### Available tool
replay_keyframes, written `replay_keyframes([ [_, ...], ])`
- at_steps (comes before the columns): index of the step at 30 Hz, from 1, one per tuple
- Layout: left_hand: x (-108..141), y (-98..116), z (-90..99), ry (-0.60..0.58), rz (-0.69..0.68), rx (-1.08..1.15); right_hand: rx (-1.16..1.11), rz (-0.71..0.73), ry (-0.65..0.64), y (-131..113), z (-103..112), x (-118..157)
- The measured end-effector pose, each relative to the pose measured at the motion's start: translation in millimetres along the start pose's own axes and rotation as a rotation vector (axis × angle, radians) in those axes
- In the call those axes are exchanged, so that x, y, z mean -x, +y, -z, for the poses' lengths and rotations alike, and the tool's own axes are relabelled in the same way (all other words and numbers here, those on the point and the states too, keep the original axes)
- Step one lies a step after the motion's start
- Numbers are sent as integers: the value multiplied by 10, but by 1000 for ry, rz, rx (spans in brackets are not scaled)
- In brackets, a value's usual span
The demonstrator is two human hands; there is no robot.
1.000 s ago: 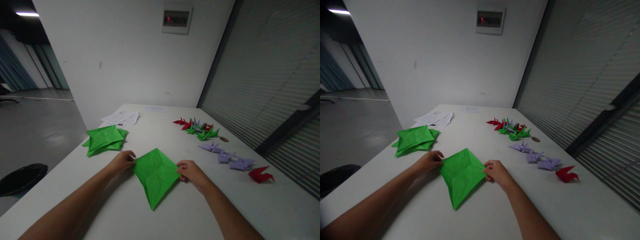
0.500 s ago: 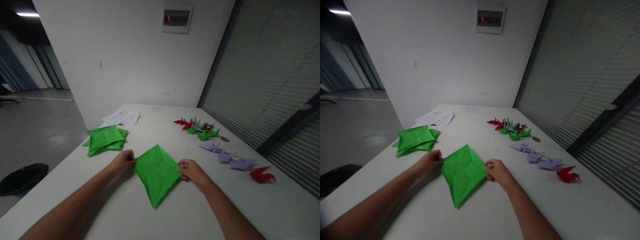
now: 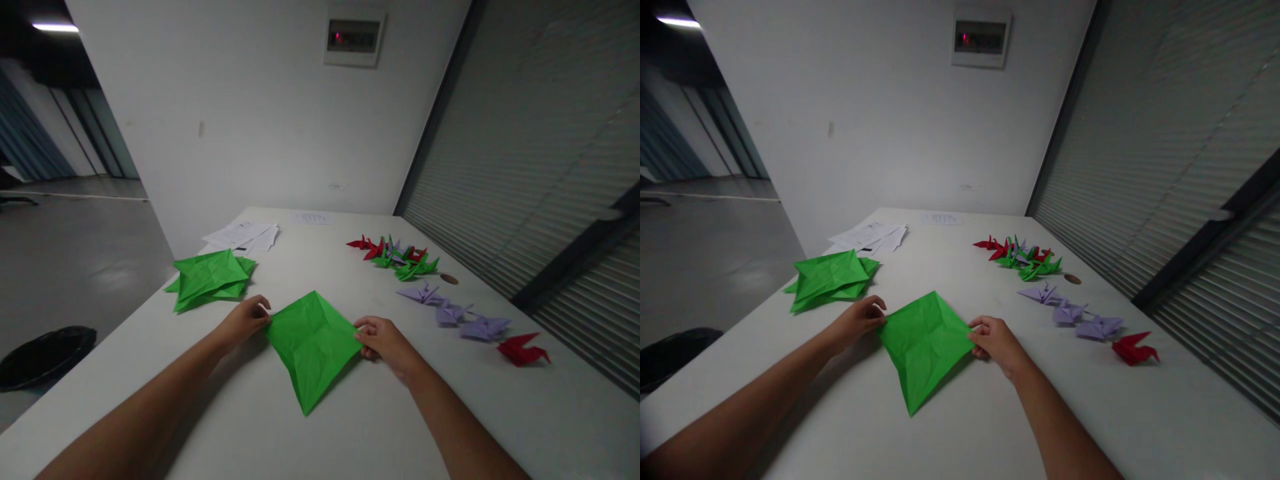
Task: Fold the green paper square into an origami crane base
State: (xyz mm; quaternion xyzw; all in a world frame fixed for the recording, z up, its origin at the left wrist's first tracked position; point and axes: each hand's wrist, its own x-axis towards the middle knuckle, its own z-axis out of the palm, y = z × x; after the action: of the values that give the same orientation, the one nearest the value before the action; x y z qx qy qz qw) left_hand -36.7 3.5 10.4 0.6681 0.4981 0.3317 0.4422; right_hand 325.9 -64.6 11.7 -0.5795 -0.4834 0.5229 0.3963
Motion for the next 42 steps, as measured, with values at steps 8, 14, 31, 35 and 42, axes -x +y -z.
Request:
replay_keyframes([
  [8, 74, 100, 206, -364, 28, 5, -26, 90, -223, -38, 91, 65],
  [14, 87, 98, 291, -465, -156, -232, 229, 267, -262, 16, 105, 65],
  [31, 45, 28, 114, -302, -435, -313, 380, 521, -173, -34, -17, 66],
  [35, 57, 70, 104, -308, -439, -251, 334, 540, -162, -33, -21, 49],
  [42, 45, 19, 91, -266, -380, 2, 219, 533, -142, -25, 15, 27],
])
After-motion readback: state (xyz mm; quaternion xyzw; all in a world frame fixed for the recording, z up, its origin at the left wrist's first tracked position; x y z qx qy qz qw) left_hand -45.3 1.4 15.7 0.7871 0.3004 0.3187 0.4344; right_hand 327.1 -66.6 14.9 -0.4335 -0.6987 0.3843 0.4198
